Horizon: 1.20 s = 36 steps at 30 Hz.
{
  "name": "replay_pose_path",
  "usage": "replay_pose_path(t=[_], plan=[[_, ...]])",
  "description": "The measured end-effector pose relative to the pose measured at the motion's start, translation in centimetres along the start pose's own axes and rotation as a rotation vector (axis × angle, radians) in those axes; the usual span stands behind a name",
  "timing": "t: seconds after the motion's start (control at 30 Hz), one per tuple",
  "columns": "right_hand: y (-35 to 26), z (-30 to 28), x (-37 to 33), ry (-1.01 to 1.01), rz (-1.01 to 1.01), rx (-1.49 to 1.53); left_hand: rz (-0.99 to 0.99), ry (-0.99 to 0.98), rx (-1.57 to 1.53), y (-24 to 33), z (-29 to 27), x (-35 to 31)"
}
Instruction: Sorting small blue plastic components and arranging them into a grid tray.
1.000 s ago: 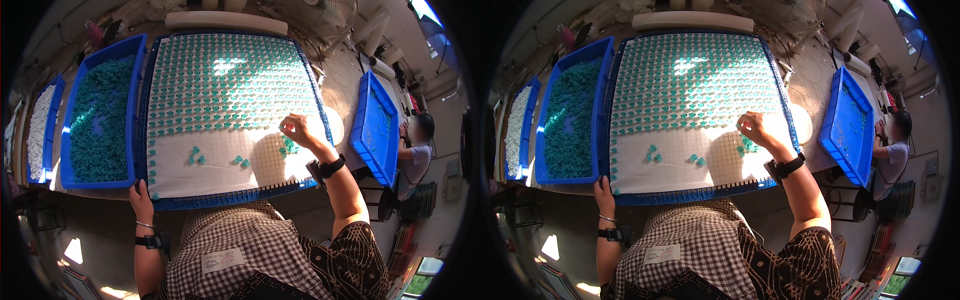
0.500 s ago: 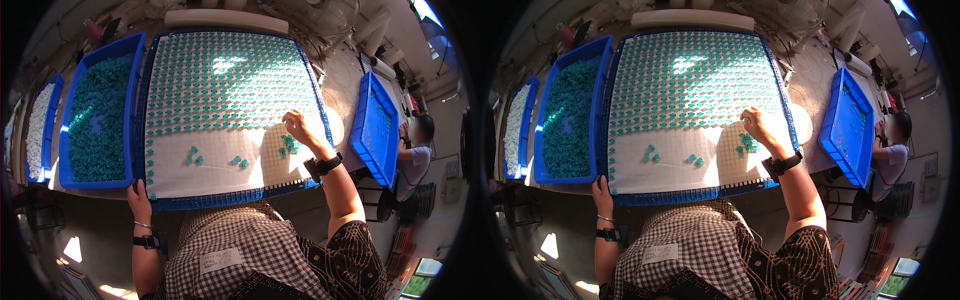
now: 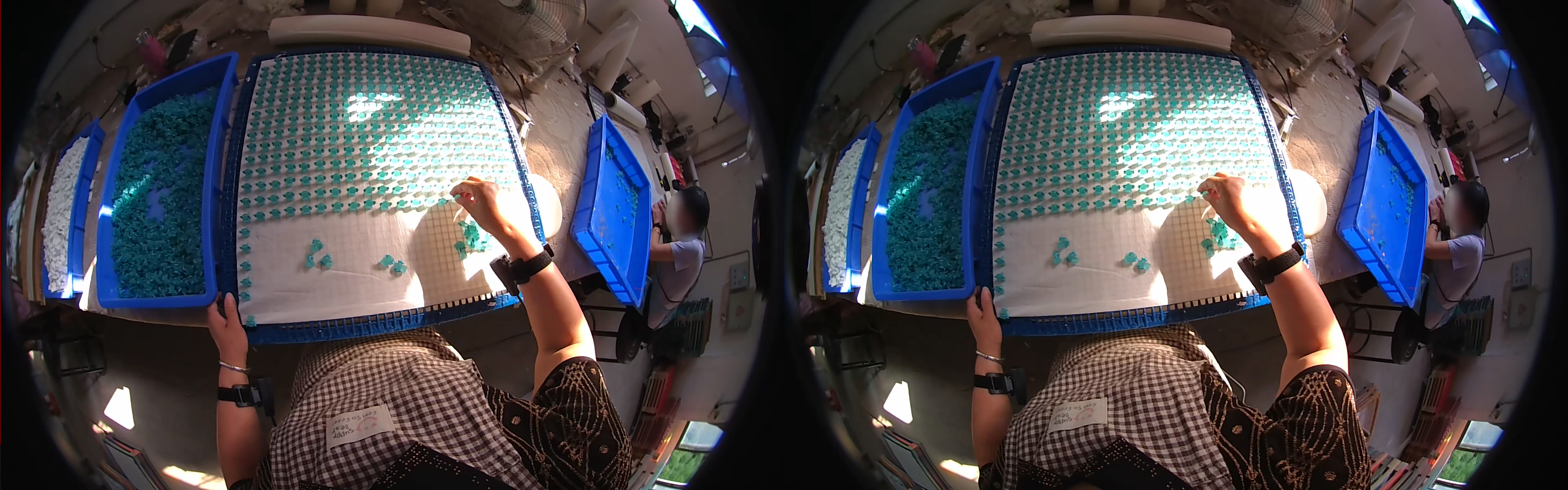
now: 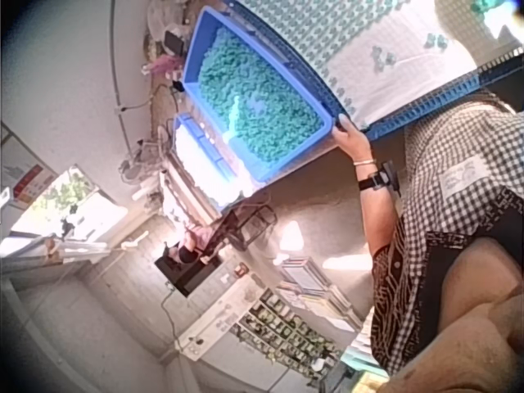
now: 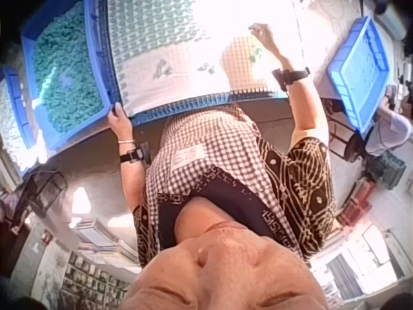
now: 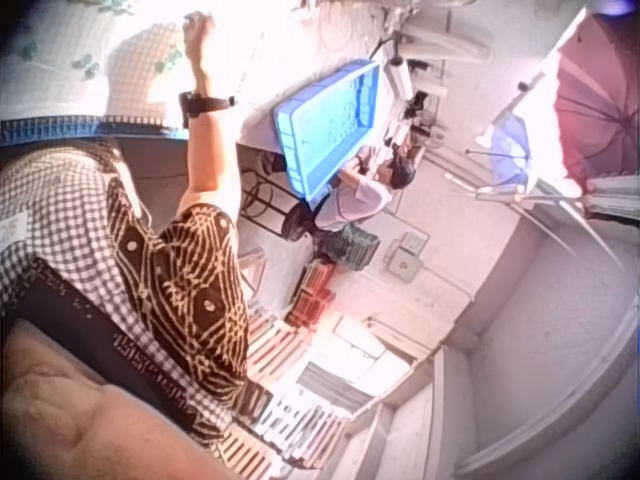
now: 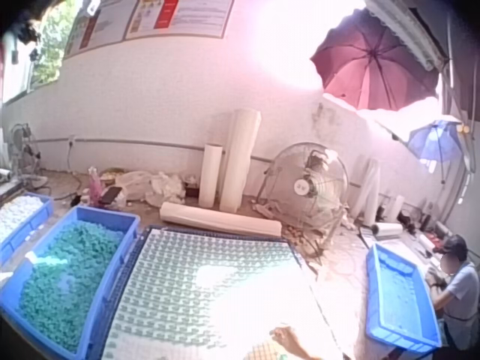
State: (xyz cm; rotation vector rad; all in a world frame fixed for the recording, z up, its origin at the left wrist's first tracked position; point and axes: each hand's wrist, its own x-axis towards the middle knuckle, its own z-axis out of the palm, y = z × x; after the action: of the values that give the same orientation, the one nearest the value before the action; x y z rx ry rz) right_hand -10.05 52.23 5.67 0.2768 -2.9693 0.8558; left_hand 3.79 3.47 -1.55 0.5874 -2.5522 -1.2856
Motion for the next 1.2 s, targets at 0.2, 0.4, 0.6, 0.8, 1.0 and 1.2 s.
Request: replay_pose_path(t=[0.2,0.4,0.6,0.8,1.0,1.2], plan=[[1.1,-0.3,-0.2,0.006,-0.076,-0.010,0.010,-0.008,0.002,0.2,0.2,0.0],[3.0,-3.8,-2.4,-0.337,-0.066,0.083,-0.013,0.001,0.002,-0.3,-0.1,0.0],[1.6,-3.5,-3.1,-0.188,0.117,-0.053,0.018,0.008,-0.001,0.1,0.0,0.1],[2.8,-2.3,-2.4,0.034,0.043,-0.062,0.050,0.008,0.005,-0.4,0.1,0.1],[3.8,-1.4,-2.3,0.065,0.045,-0.088,0.019,0.011,0.025,-0.4,0.1,0.2],[2.1,-1.6,-2.1,0.085,-0.029,-0.131,0.009,-0.011,0.017,-0.2,-0.1,0.1]])
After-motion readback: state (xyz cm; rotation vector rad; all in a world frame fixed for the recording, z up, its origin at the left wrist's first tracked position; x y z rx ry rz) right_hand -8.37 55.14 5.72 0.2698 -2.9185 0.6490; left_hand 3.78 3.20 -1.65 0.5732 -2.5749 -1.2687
